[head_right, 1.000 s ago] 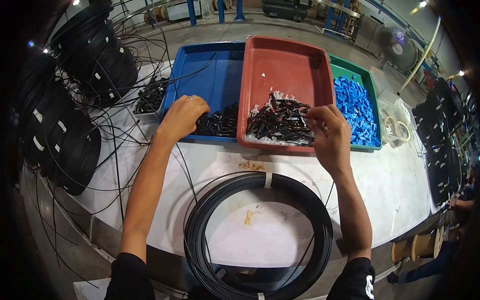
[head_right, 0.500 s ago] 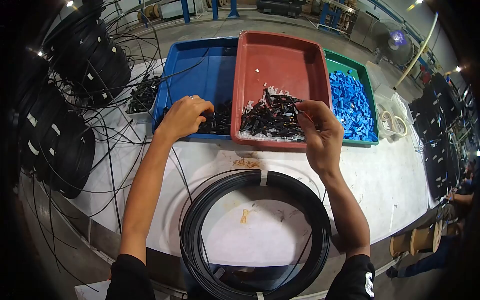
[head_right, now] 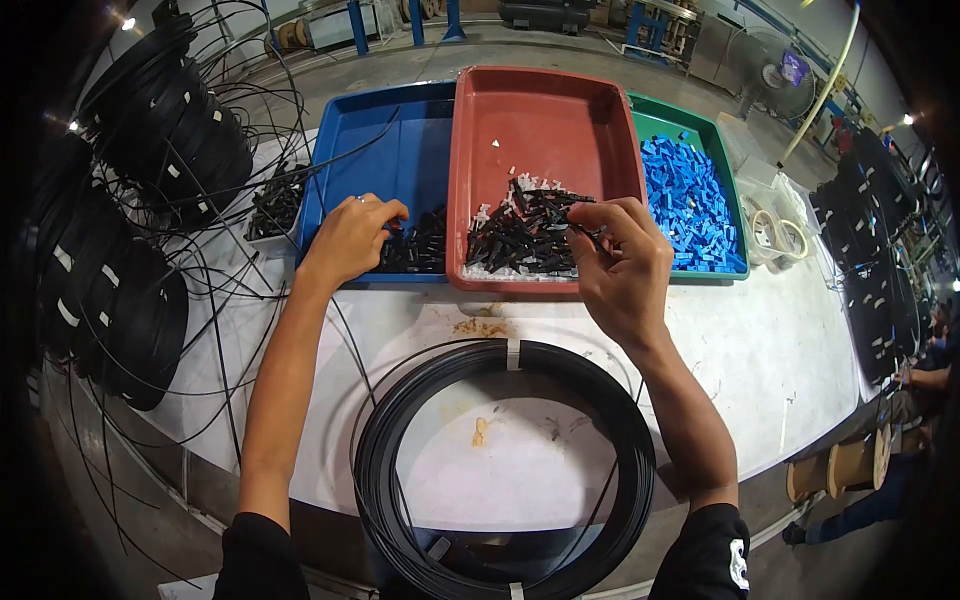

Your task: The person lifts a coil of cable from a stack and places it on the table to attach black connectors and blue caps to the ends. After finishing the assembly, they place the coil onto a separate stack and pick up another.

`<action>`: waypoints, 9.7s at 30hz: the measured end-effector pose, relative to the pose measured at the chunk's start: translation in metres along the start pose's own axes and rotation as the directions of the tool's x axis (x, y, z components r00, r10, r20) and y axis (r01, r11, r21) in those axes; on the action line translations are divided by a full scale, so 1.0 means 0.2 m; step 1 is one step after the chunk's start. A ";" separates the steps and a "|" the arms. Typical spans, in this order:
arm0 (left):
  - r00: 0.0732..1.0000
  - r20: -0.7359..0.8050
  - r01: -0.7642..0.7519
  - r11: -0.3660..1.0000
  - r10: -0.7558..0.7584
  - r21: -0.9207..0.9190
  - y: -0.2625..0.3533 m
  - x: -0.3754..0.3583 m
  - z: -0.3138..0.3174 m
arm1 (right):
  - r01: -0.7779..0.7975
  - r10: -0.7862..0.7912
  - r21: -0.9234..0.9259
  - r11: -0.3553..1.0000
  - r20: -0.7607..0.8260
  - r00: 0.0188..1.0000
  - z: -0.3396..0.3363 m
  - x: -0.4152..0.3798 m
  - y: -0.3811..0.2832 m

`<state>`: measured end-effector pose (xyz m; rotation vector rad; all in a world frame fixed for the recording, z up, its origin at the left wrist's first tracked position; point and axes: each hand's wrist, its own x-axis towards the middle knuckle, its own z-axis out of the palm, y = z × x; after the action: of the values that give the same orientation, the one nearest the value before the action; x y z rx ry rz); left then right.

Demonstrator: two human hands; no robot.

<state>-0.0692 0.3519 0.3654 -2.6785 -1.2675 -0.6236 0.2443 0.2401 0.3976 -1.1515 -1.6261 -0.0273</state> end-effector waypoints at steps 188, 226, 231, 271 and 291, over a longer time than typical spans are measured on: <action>0.820 -0.551 -0.437 0.792 0.155 -0.427 0.78 -0.06 -0.09 | -0.196 0.028 0.194 0.961 0.638 0.769 -0.15 0.01 -0.17; 0.996 -0.080 -0.084 0.533 0.032 -0.842 0.53 0.03 -0.05 | -0.164 0.008 0.213 0.963 0.586 0.810 -0.07 -0.03 -0.03; 0.992 0.021 -0.101 0.885 0.124 -0.454 0.41 0.27 0.10 | -0.253 0.187 0.040 0.967 0.563 0.805 -0.13 0.06 0.17; 0.992 -0.088 -0.069 0.201 -0.089 -0.977 0.63 0.08 -0.18 | -0.201 0.063 0.414 0.887 0.324 0.944 -0.06 -0.04 -0.05; 0.995 -0.087 -0.076 0.184 -0.053 -0.980 0.66 0.07 -0.19 | -0.205 0.020 0.460 0.864 0.376 0.926 -0.06 -0.05 -0.08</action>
<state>0.0269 0.2661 0.4143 -3.4112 -0.8684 -2.2624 0.2421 0.2183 0.4040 -0.8764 -1.7376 0.6821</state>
